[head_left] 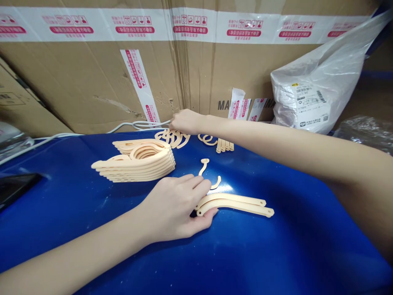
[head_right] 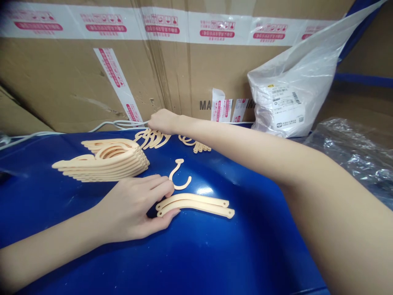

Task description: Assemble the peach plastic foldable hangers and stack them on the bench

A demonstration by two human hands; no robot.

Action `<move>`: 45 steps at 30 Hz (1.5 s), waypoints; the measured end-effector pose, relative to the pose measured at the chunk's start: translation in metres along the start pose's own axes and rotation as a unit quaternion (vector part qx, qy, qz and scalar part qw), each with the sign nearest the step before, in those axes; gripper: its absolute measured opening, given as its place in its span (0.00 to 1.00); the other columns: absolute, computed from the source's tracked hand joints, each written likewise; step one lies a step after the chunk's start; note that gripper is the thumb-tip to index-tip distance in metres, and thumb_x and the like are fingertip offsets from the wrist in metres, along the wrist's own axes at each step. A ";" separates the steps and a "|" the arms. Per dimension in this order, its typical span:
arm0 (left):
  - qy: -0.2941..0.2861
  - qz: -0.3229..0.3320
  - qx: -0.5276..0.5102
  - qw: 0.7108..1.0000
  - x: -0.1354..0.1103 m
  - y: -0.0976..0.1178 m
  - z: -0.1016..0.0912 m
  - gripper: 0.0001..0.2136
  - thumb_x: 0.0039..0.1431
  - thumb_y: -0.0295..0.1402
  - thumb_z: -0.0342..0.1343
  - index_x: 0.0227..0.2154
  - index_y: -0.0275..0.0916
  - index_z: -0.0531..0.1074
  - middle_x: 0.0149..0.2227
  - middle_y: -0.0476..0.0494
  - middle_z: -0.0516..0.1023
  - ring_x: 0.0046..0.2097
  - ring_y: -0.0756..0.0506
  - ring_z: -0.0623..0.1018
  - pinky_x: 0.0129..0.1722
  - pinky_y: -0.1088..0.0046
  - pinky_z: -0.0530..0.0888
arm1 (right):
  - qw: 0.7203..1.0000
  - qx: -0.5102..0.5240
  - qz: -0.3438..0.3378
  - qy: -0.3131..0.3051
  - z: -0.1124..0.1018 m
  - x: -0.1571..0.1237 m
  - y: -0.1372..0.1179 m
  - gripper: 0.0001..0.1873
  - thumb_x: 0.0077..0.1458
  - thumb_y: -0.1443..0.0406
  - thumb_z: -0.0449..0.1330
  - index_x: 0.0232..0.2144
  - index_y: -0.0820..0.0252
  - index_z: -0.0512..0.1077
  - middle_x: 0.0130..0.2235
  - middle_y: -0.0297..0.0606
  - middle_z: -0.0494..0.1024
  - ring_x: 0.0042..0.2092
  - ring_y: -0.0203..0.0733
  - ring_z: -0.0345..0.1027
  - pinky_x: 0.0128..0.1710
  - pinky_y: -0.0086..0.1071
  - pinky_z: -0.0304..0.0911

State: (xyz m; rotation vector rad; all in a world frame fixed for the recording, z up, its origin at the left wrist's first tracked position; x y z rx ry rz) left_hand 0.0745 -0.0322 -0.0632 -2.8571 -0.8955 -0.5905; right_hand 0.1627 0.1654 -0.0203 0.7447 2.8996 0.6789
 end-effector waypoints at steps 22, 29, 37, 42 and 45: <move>0.002 0.001 0.004 1.000 -0.002 0.000 0.000 0.09 0.63 0.39 0.49 0.30 0.41 0.61 0.26 0.52 0.68 0.26 0.49 0.69 0.23 0.72 0.55 | 0.999 0.034 0.007 -0.016 -0.002 -0.037 0.012 0.13 0.57 0.72 0.55 0.42 0.66 0.77 0.43 0.47 0.80 0.42 0.46 0.71 0.36 0.35 0.55; 0.002 0.001 0.003 1.000 -0.003 0.000 0.000 0.09 0.62 0.39 0.50 0.30 0.41 0.61 0.26 0.52 0.67 0.26 0.49 0.68 0.23 0.72 0.55 | 0.997 0.074 0.005 -0.030 0.001 -0.028 0.018 0.16 0.57 0.69 0.59 0.48 0.64 0.76 0.47 0.45 0.78 0.44 0.43 0.70 0.38 0.35 0.56; 0.005 0.002 0.002 1.000 -0.002 0.000 0.001 0.09 0.62 0.39 0.51 0.30 0.40 0.62 0.25 0.52 0.67 0.25 0.49 0.68 0.22 0.72 0.55 | 0.991 0.114 -0.013 -0.065 0.002 -0.015 0.026 0.11 0.51 0.72 0.61 0.38 0.65 0.79 0.34 0.39 0.80 0.33 0.37 0.66 0.31 0.34 0.54; 0.010 0.004 0.003 1.000 -0.002 -0.001 0.001 0.09 0.62 0.39 0.51 0.30 0.41 0.61 0.25 0.53 0.67 0.25 0.49 0.68 0.22 0.72 0.55 | 0.991 0.123 -0.011 -0.061 0.005 -0.014 0.031 0.12 0.49 0.71 0.62 0.37 0.60 0.79 0.34 0.35 0.80 0.33 0.39 0.67 0.31 0.33 0.56; 0.010 0.003 0.007 1.000 -0.002 -0.001 0.001 0.09 0.62 0.39 0.51 0.30 0.41 0.61 0.25 0.53 0.67 0.25 0.49 0.68 0.22 0.72 0.54 | 0.991 0.128 -0.004 -0.039 0.001 -0.019 0.033 0.10 0.48 0.71 0.62 0.34 0.58 0.78 0.33 0.34 0.79 0.32 0.40 0.68 0.30 0.34 0.56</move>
Point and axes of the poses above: each hand's wrist, its own x-axis towards the middle knuckle, its own z-axis out of the palm, y = z × x, the point moved 1 cm from there along x, towards the middle knuckle
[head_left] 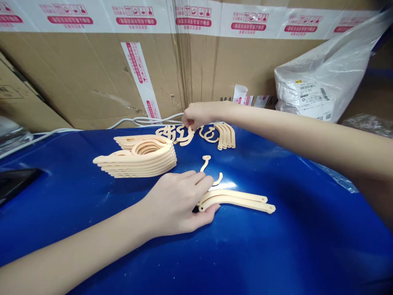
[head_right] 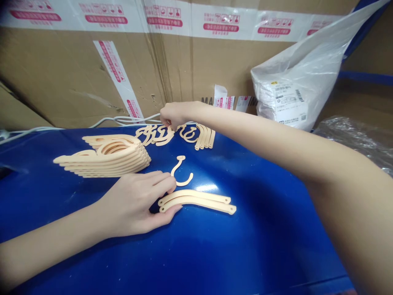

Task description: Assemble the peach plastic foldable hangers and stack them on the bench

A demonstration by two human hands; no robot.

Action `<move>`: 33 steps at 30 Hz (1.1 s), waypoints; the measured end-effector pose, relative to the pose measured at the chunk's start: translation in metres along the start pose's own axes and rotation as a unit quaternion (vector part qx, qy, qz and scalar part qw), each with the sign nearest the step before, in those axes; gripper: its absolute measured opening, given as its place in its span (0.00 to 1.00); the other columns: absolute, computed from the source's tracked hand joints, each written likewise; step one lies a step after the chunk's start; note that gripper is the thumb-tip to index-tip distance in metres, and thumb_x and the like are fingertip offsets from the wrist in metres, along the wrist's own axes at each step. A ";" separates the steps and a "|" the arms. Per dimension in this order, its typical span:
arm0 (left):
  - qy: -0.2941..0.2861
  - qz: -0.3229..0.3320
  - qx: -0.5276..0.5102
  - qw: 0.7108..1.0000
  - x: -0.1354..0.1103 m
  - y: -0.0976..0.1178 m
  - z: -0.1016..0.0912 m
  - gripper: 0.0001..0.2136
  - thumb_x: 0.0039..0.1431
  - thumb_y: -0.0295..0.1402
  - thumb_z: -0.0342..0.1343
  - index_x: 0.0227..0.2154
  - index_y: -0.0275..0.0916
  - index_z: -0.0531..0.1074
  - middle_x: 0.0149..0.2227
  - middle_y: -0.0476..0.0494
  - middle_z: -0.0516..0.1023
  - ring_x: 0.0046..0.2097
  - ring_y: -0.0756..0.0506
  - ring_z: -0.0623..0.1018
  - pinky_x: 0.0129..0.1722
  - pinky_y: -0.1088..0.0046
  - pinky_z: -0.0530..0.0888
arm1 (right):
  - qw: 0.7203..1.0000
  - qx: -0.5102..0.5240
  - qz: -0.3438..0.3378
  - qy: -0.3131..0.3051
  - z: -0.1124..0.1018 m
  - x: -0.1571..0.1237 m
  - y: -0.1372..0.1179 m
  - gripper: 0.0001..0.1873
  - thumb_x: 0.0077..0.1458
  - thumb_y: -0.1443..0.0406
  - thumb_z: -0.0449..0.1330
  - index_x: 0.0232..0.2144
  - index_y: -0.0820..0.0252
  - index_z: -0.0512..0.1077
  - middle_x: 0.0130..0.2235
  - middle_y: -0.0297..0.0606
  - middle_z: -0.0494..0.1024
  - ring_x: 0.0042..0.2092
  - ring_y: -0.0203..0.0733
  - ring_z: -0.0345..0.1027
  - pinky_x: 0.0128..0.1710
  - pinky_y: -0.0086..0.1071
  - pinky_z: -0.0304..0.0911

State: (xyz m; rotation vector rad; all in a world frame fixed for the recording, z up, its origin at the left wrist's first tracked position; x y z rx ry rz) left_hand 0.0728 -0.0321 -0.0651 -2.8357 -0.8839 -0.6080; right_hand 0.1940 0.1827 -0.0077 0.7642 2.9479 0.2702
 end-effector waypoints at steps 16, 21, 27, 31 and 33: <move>0.006 0.001 0.008 1.000 -0.001 0.001 0.001 0.09 0.61 0.39 0.51 0.30 0.41 0.61 0.26 0.52 0.68 0.27 0.48 0.69 0.23 0.72 0.56 | 0.972 0.218 0.082 -0.040 -0.034 -0.150 -0.036 0.05 0.53 0.61 0.64 0.28 0.56 0.76 0.24 0.29 0.74 0.25 0.35 0.66 0.25 0.31 0.58; 0.021 0.002 0.010 1.000 -0.002 0.000 0.003 0.10 0.61 0.40 0.52 0.29 0.41 0.61 0.25 0.52 0.67 0.26 0.49 0.68 0.23 0.73 0.56 | 0.939 0.305 0.130 -0.089 -0.012 -0.203 -0.043 0.10 0.58 0.56 0.60 0.32 0.56 0.74 0.30 0.32 0.78 0.30 0.37 0.70 0.29 0.32 0.63; 0.016 -0.007 0.010 1.000 -0.002 0.000 0.003 0.10 0.61 0.40 0.51 0.29 0.40 0.62 0.25 0.52 0.67 0.26 0.49 0.68 0.22 0.73 0.55 | 0.923 0.341 0.164 -0.076 0.011 -0.211 -0.047 0.17 0.60 0.52 0.57 0.37 0.61 0.73 0.34 0.38 0.79 0.34 0.39 0.70 0.33 0.34 0.64; 0.002 -0.030 0.007 1.000 -0.002 0.001 0.004 0.10 0.61 0.40 0.51 0.29 0.39 0.63 0.24 0.52 0.67 0.26 0.49 0.68 0.22 0.74 0.54 | 0.925 0.325 0.197 0.015 0.020 -0.211 -0.049 0.20 0.58 0.50 0.58 0.40 0.59 0.73 0.34 0.38 0.79 0.33 0.40 0.70 0.31 0.34 0.63; -0.003 -0.040 -0.001 0.999 -0.002 0.001 0.004 0.10 0.61 0.40 0.51 0.29 0.39 0.64 0.24 0.52 0.68 0.25 0.50 0.68 0.22 0.74 0.54 | 0.926 0.308 0.210 0.056 0.021 -0.213 -0.051 0.17 0.57 0.51 0.59 0.38 0.59 0.74 0.32 0.37 0.79 0.31 0.40 0.70 0.32 0.35 0.63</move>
Point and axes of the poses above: each hand's wrist, its own x-axis towards the middle knuckle, its own z-axis out of the palm, y = z × x, the point moved 1 cm from there along x, towards the middle knuckle
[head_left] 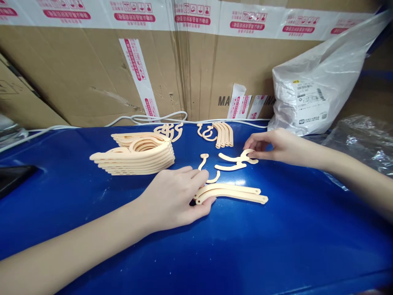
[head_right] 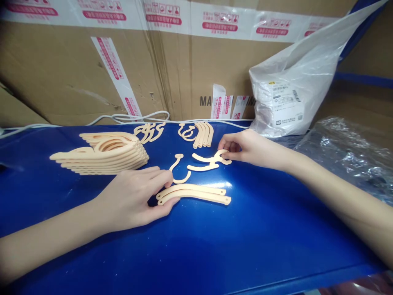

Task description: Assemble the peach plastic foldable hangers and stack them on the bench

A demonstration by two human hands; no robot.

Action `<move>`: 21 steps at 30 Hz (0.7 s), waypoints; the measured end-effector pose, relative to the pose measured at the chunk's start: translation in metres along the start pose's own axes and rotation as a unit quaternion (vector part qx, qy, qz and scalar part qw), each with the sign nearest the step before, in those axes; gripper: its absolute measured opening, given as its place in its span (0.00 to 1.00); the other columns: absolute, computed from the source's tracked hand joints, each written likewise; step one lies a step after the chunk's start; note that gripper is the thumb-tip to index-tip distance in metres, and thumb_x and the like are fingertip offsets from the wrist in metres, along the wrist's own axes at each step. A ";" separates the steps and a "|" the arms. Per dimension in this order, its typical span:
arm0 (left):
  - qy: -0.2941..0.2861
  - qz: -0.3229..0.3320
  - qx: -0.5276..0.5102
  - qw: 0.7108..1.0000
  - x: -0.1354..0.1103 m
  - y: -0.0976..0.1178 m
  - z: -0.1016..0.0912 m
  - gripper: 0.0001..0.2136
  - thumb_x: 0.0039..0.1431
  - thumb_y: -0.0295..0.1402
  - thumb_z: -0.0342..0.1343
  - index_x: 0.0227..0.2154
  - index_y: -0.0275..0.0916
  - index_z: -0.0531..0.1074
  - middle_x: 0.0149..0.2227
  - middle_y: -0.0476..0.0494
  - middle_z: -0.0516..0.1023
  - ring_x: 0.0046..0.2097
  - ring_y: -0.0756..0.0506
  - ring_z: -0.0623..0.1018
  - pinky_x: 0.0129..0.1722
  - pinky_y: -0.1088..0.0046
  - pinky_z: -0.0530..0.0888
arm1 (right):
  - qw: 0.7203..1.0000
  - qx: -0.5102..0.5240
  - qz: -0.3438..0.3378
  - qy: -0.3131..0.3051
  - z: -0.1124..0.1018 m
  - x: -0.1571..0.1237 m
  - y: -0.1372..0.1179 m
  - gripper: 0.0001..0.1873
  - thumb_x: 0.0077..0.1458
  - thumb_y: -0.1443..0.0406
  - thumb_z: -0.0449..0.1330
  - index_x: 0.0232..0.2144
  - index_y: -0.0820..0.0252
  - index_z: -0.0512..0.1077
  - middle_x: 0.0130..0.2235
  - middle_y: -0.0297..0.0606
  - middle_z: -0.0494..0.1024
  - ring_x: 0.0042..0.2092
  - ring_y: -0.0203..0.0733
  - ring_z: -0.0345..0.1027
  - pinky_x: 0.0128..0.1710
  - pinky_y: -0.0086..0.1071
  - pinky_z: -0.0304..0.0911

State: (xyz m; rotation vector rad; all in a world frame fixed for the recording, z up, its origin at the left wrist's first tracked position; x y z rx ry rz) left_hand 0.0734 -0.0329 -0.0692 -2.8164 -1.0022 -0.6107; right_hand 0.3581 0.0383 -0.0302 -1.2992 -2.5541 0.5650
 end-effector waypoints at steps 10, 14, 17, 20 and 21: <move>-0.011 -0.008 -0.011 1.000 0.002 -0.001 -0.001 0.11 0.63 0.41 0.50 0.29 0.39 0.64 0.24 0.53 0.68 0.23 0.51 0.66 0.22 0.74 0.55 | 0.994 0.109 0.022 -0.003 0.009 -0.007 -0.017 0.19 0.54 0.49 0.62 0.37 0.58 0.78 0.38 0.40 0.81 0.37 0.44 0.73 0.36 0.36 0.64; -0.028 -0.016 -0.016 0.999 0.001 -0.001 -0.001 0.11 0.63 0.41 0.50 0.30 0.39 0.64 0.24 0.53 0.69 0.24 0.51 0.67 0.22 0.74 0.55 | 1.000 0.016 -0.003 0.022 0.011 -0.008 -0.020 0.17 0.57 0.53 0.60 0.36 0.61 0.79 0.40 0.44 0.79 0.39 0.44 0.72 0.39 0.38 0.63; -0.030 -0.014 -0.020 0.999 0.001 -0.001 -0.001 0.11 0.63 0.41 0.50 0.30 0.39 0.64 0.25 0.53 0.69 0.24 0.51 0.67 0.22 0.74 0.55 | 1.000 -0.006 -0.011 0.019 0.011 -0.008 -0.019 0.17 0.57 0.53 0.60 0.37 0.58 0.79 0.41 0.42 0.78 0.38 0.42 0.72 0.39 0.38 0.63; -0.024 -0.012 -0.019 0.999 0.002 -0.001 -0.001 0.11 0.63 0.40 0.50 0.29 0.39 0.64 0.24 0.53 0.68 0.24 0.51 0.67 0.22 0.74 0.55 | 0.999 -0.003 -0.012 0.030 0.010 -0.007 -0.015 0.16 0.55 0.51 0.61 0.36 0.55 0.79 0.38 0.38 0.78 0.36 0.40 0.71 0.37 0.36 0.63; -0.023 -0.012 -0.017 1.000 0.002 -0.001 0.000 0.11 0.63 0.40 0.50 0.29 0.39 0.64 0.24 0.53 0.68 0.24 0.51 0.67 0.22 0.74 0.55 | 0.999 0.003 -0.011 0.036 0.010 -0.007 -0.014 0.17 0.55 0.50 0.61 0.37 0.54 0.79 0.37 0.37 0.78 0.35 0.40 0.71 0.36 0.35 0.63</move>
Point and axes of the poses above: each hand's wrist, its own x-axis towards the middle knuckle, its own z-axis out of the palm, y = z × x, the point moved 1 cm from there along x, towards the middle knuckle
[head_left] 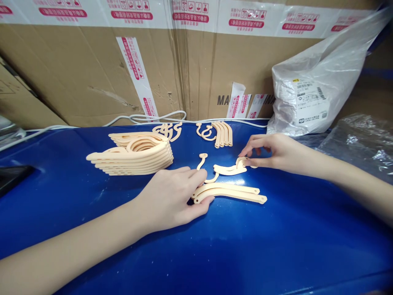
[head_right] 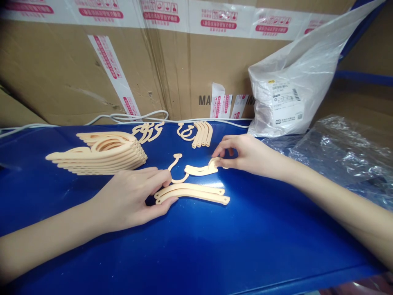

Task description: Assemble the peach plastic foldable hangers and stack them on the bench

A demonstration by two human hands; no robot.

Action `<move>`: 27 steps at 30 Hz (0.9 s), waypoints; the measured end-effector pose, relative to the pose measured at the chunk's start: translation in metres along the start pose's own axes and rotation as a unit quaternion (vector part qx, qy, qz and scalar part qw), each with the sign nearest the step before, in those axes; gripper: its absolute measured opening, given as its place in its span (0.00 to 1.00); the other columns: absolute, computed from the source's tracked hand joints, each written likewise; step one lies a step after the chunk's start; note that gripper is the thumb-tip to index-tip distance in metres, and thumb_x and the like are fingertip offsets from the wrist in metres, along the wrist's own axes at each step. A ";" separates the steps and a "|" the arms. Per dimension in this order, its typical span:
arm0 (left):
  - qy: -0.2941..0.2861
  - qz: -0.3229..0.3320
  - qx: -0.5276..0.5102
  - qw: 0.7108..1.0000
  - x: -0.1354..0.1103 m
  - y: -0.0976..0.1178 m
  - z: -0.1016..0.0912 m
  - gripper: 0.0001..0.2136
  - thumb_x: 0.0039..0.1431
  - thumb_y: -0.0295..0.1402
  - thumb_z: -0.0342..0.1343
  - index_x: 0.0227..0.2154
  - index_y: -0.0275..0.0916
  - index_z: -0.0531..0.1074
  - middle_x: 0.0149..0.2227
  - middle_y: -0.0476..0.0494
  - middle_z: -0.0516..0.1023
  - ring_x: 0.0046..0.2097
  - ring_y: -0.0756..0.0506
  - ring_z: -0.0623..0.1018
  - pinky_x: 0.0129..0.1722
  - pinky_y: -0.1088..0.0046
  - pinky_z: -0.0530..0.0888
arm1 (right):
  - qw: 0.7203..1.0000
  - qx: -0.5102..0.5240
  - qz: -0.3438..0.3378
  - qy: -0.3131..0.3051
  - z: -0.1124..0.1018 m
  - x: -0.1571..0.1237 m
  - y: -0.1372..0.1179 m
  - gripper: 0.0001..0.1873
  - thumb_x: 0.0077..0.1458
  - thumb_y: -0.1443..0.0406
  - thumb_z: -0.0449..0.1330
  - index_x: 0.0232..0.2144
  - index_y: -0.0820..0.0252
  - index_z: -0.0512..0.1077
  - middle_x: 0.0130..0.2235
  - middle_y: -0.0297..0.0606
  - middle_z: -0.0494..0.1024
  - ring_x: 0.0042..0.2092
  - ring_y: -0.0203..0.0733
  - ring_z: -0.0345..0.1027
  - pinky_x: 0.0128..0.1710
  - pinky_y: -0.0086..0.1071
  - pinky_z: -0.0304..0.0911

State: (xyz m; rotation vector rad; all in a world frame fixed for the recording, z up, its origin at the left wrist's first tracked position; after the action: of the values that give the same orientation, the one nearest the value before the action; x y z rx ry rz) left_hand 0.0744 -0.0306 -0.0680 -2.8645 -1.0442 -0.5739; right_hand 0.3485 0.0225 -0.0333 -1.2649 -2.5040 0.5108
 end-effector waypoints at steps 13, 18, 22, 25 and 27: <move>0.011 0.012 0.018 1.000 -0.002 0.000 0.000 0.11 0.63 0.41 0.51 0.31 0.38 0.66 0.24 0.53 0.68 0.24 0.50 0.68 0.22 0.74 0.56 | 0.998 0.057 -0.017 -0.014 0.003 0.003 0.010 0.16 0.57 0.51 0.61 0.36 0.57 0.74 0.33 0.35 0.76 0.34 0.39 0.69 0.36 0.34 0.63; -0.001 0.004 0.017 1.000 -0.001 0.000 0.000 0.11 0.63 0.41 0.50 0.31 0.39 0.66 0.24 0.53 0.68 0.24 0.50 0.68 0.22 0.74 0.56 | 0.993 0.021 -0.111 0.023 0.009 0.001 0.000 0.13 0.60 0.53 0.59 0.37 0.55 0.77 0.40 0.39 0.75 0.40 0.41 0.70 0.41 0.35 0.63; 0.002 0.003 0.018 1.000 0.000 -0.001 0.001 0.11 0.63 0.41 0.49 0.31 0.39 0.66 0.24 0.53 0.68 0.24 0.50 0.67 0.22 0.75 0.56 | 0.984 -0.083 -0.152 0.039 0.017 -0.002 -0.005 0.13 0.61 0.55 0.59 0.42 0.51 0.79 0.41 0.38 0.75 0.41 0.41 0.69 0.42 0.37 0.59; 0.006 0.005 0.019 1.000 0.000 -0.001 0.002 0.12 0.64 0.42 0.49 0.31 0.39 0.66 0.24 0.53 0.68 0.24 0.50 0.67 0.22 0.74 0.56 | 0.981 -0.099 -0.162 0.035 0.020 -0.003 -0.003 0.12 0.62 0.55 0.58 0.41 0.50 0.80 0.39 0.37 0.76 0.39 0.41 0.68 0.41 0.37 0.58; 0.007 0.006 0.015 1.000 -0.001 -0.001 0.002 0.11 0.63 0.41 0.49 0.31 0.39 0.66 0.24 0.53 0.68 0.24 0.50 0.67 0.22 0.74 0.55 | 0.983 -0.075 -0.165 0.026 0.021 -0.003 -0.002 0.12 0.62 0.55 0.59 0.41 0.50 0.80 0.38 0.37 0.75 0.39 0.40 0.68 0.41 0.36 0.59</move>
State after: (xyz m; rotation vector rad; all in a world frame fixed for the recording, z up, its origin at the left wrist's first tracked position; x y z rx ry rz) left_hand 0.0739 -0.0301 -0.0702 -2.8341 -1.0243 -0.5706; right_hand 0.3404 0.0156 -0.0515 -0.8676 -2.6733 0.2122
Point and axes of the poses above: each hand's wrist, its own x-axis towards the middle knuckle, its own z-axis out of the palm, y = z × x, the point moved 1 cm from there along x, towards the middle knuckle
